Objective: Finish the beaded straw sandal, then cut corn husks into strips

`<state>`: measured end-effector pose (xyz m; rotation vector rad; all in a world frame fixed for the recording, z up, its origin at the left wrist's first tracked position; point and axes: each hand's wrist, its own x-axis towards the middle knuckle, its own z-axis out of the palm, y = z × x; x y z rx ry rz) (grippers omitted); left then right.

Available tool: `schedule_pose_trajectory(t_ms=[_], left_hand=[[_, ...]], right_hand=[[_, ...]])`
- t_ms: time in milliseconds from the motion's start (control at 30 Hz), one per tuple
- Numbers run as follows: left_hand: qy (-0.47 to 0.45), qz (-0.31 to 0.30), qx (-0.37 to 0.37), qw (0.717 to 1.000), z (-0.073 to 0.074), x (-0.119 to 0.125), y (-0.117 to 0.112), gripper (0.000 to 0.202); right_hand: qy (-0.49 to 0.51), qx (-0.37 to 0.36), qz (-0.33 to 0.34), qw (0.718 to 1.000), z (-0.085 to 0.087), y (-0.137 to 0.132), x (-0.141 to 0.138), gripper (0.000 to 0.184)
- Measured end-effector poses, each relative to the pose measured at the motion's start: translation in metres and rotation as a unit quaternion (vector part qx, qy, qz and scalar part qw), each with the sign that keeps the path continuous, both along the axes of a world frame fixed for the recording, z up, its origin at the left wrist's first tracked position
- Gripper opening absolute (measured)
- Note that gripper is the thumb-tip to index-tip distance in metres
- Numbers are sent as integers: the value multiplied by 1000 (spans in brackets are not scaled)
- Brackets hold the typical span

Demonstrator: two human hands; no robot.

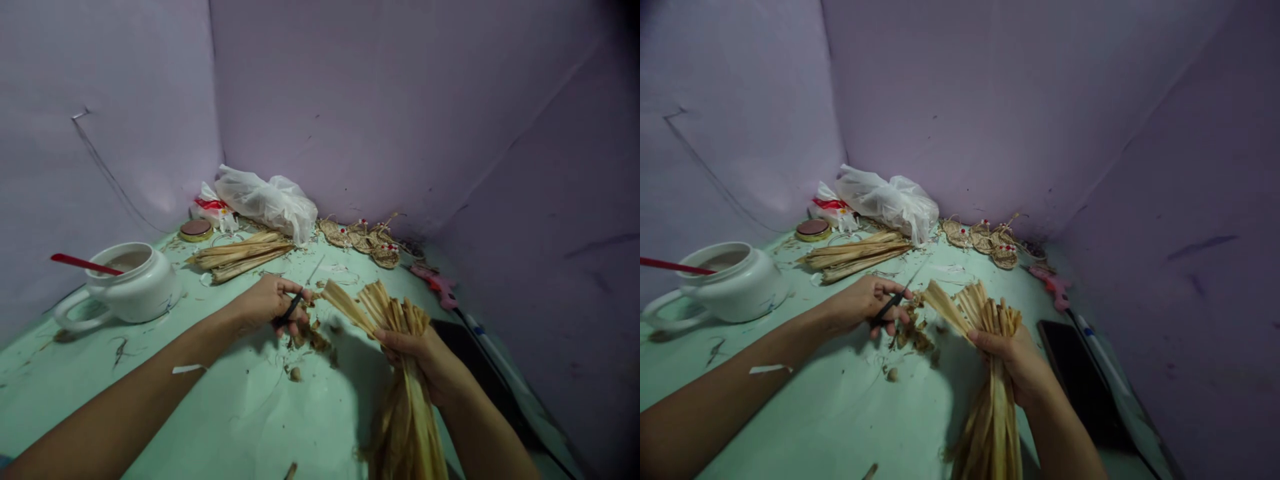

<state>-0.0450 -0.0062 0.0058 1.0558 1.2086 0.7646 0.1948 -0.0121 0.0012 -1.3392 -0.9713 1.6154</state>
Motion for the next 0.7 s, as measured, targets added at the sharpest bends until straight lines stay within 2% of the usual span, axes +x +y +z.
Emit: schedule_pose_trajectory(t_ms=[67,133,200,267,367,467,533,600,667,700], left_hand=[[29,80,29,996,4,-8,6,38],[77,173,60,980,7,-17,12,36],[126,222,85,963,9,-23,16,32],[141,206,96,964,10,-24,15,29],[83,127,82,985,8,-10,4,28],[-40,16,1,999,1,30,-12,24],[-105,-61,-87,989,-6,69,-19,17],[-148,-50,-113,981,-15,110,-16,8],[-184,-4,-106,977,-24,147,-4,3],[-189,8,-102,977,-27,163,5,7]], right_hand=[[-10,23,-21,999,-2,2,2,33],[-30,39,-30,998,-4,3,4,31],[-41,33,-38,998,-4,4,6,30],[-4,16,-62,998,0,4,7,31],[92,25,-138,986,10,3,9,34],[137,90,-203,965,20,1,13,34],[150,130,-213,956,25,-2,18,30],[177,148,-191,954,29,-4,28,26],[200,137,-127,962,33,-7,39,22],[206,128,-87,966,34,-8,44,21]])
